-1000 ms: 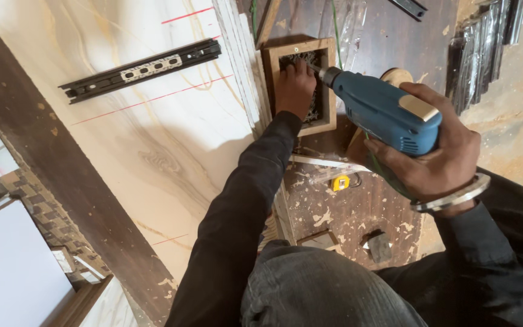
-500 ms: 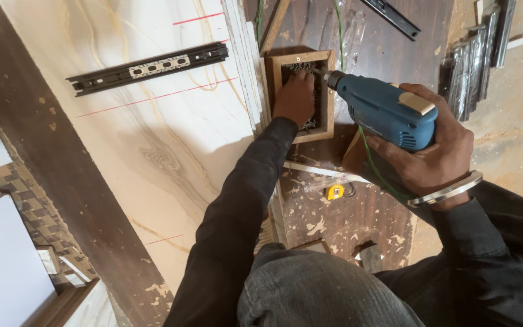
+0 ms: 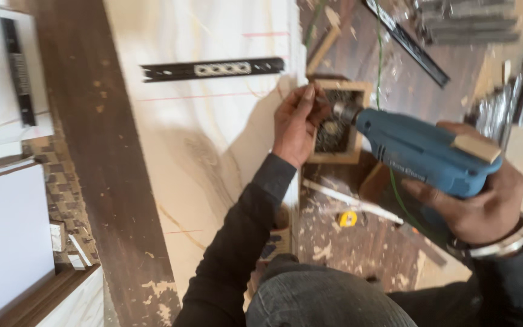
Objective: The person sits on the floor and marks red layout lines on a white furniture panel with a pencil and an L-square. They unwrap black metal drawer slides, position a slide along the marked line on the panel, and use a corded power drill to drill holes into the slide mounting points, taking screws from a wooden box.
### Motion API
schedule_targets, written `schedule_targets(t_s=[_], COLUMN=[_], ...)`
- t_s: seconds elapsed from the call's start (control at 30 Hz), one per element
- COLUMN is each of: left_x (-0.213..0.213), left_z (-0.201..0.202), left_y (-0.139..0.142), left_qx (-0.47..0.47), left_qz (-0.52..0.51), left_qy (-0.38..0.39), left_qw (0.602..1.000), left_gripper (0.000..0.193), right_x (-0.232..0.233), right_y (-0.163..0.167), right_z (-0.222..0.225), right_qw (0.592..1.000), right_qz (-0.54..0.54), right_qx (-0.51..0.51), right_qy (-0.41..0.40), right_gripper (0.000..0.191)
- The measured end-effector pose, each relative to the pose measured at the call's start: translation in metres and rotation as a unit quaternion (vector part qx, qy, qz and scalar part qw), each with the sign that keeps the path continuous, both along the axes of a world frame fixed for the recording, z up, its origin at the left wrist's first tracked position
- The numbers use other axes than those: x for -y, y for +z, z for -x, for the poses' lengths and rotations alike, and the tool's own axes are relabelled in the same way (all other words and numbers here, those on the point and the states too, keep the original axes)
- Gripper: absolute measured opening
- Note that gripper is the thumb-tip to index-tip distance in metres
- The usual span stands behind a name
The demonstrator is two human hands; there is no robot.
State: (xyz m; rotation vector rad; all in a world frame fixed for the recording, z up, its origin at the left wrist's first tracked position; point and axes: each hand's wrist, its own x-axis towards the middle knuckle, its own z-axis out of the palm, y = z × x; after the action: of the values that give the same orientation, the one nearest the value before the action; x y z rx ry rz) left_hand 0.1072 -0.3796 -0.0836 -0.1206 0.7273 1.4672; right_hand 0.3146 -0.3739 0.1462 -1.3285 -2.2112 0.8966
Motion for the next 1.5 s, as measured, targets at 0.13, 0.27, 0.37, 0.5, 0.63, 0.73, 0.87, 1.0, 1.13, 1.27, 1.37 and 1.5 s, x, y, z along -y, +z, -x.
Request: schedule_targets(t_s=[0.13, 0.27, 0.37, 0.5, 0.63, 0.73, 0.87, 1.0, 1.13, 1.27, 1.37, 1.5], left_x=[0.004, 0.008, 0.009, 0.011, 0.014, 0.016, 0.015, 0.018, 0.022, 0.022, 0.020, 0.017], left_z=[0.021, 0.041, 0.053, 0.066, 0.084, 0.101, 0.129, 0.157, 0.179, 0.192, 0.199, 0.205], left_y=[0.022, 0.039, 0.047, 0.049, 0.046, 0.045, 0.043, 0.038, 0.035, 0.036, 0.035, 0.031], left_qx=[0.048, 0.130, 0.161, 0.165, 0.165, 0.163, 0.131, 0.148, 0.145, 0.128, 0.105, 0.076], left_qz=[-0.027, -0.011, -0.018, -0.040, -0.064, -0.083, -0.107, -0.146, -0.149, -0.132, -0.126, -0.123], left_qy=[0.049, 0.084, 0.117, 0.150, 0.184, 0.209, 0.249, 0.289, 0.314, 0.321, 0.320, 0.315], left_qw=[0.997, 0.988, 0.980, 0.974, 0.967, 0.961, 0.954, 0.934, 0.926, 0.929, 0.933, 0.938], left_gripper=[0.020, 0.020, 0.019, 0.018, 0.019, 0.026, 0.035, 0.038, 0.045, 0.053, 0.061, 0.065], right_x=[0.003, 0.003, 0.002, 0.000, -0.013, -0.038, -0.069, -0.092, -0.102, -0.102, -0.106, -0.111], right_y=[0.013, 0.019, 0.018, 0.015, 0.013, 0.004, -0.001, -0.005, -0.005, -0.002, -0.004, -0.009], right_z=[0.026, 0.044, 0.055, 0.071, 0.091, 0.118, 0.163, 0.217, 0.261, 0.286, 0.300, 0.310], right_qw=[0.997, 0.996, 0.989, 0.998, 0.998, 0.987, 0.966, 0.956, 0.949, 0.942, 0.943, 0.944], right_qz=[0.067, 0.075, 0.110, 0.063, 0.043, -0.017, -0.128, -0.115, -0.080, -0.093, -0.077, -0.046], right_qx=[-0.028, -0.035, -0.092, -0.029, -0.011, -0.096, -0.014, 0.010, 0.035, 0.069, 0.086, 0.114], right_qy=[-0.032, -0.035, -0.041, -0.007, 0.036, 0.131, 0.225, 0.271, 0.302, 0.314, 0.313, 0.305], right_gripper=[0.068, 0.065, 0.067, 0.072, 0.073, 0.064, 0.065, 0.064, 0.063, 0.069, 0.070, 0.072])
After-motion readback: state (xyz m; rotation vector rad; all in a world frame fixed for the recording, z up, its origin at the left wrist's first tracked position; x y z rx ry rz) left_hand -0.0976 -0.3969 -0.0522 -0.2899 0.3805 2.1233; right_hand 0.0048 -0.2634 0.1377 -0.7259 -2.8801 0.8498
